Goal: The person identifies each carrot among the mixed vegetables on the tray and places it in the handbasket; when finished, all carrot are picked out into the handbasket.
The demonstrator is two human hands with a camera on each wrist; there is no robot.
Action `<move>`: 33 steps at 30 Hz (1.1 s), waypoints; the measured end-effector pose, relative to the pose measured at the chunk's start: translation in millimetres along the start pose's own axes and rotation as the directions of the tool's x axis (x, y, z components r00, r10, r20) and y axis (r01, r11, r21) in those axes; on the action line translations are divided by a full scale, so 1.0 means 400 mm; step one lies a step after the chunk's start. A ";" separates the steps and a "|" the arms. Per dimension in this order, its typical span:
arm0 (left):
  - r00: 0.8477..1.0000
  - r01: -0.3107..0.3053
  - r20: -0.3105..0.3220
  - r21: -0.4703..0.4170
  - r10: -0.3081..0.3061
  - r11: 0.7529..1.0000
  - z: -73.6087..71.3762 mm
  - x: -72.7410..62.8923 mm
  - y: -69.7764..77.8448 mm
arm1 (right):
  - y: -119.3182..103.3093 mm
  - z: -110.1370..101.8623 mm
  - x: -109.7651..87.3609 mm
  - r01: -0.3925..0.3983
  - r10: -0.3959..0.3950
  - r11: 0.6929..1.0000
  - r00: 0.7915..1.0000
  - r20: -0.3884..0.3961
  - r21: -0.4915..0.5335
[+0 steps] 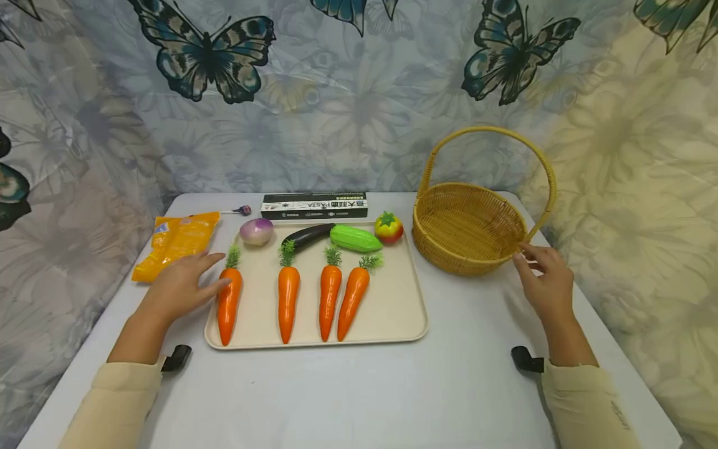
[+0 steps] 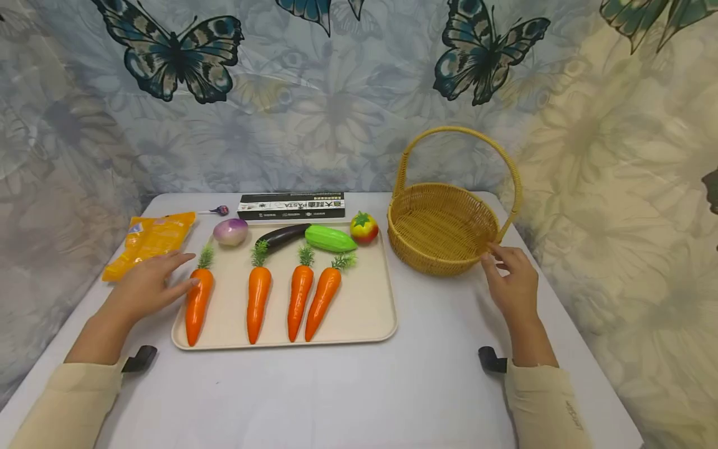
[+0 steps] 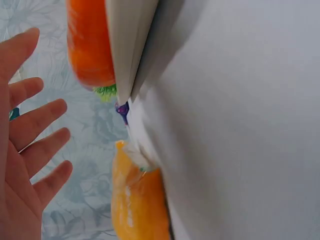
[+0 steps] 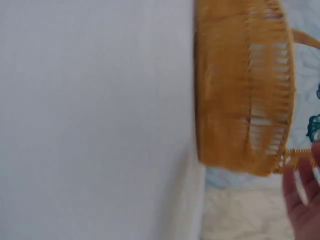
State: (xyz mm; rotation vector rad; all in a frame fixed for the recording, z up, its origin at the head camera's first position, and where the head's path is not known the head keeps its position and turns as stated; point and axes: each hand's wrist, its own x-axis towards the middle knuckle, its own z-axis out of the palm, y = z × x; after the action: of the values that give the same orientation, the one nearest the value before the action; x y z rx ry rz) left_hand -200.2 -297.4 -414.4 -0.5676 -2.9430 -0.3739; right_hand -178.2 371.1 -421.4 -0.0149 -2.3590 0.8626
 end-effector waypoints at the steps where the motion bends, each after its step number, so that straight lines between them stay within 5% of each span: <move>1: 1.000 0.008 0.003 -0.010 -0.008 1.000 0.003 -0.001 0.001 | 0.001 0.004 -0.003 -0.068 0.068 0.997 0.998 0.003 0.031; 5: 0.999 0.037 0.018 -0.044 -0.037 0.998 0.009 -0.007 0.001 | 0.001 0.026 -0.007 -0.284 0.279 0.953 0.959 0.056 0.109; 8: 0.998 0.052 0.021 -0.057 -0.051 0.997 0.009 -0.013 -0.001 | 0.000 0.044 -0.011 -0.349 0.331 0.926 0.934 0.135 0.145; 12: 0.998 0.056 0.028 -0.062 -0.054 0.997 0.008 -0.018 -0.002 | -0.003 0.058 -0.017 -0.356 0.321 0.919 0.925 0.205 0.168; 23: 0.993 0.119 0.024 -0.160 -0.117 0.980 0.026 -0.024 -0.003 | 0.029 0.116 0.020 -0.350 0.299 0.832 0.936 0.183 0.431; 27: 0.977 0.213 0.085 -0.247 -0.197 0.945 0.034 -0.009 0.007 | 0.034 0.124 0.012 -0.347 0.326 0.822 0.937 0.128 0.451; 33: 0.932 0.355 0.180 -0.276 -0.314 0.893 0.038 -0.003 0.021 | 0.037 0.127 -0.002 -0.347 0.363 0.759 0.928 0.085 0.551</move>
State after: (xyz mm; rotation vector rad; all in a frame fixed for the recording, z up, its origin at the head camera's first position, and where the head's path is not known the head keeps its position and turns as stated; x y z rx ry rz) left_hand -196.9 -286.4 -427.5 -0.1038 -3.1306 -0.8723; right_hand -208.5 352.9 -460.9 -0.2422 -2.0148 1.7072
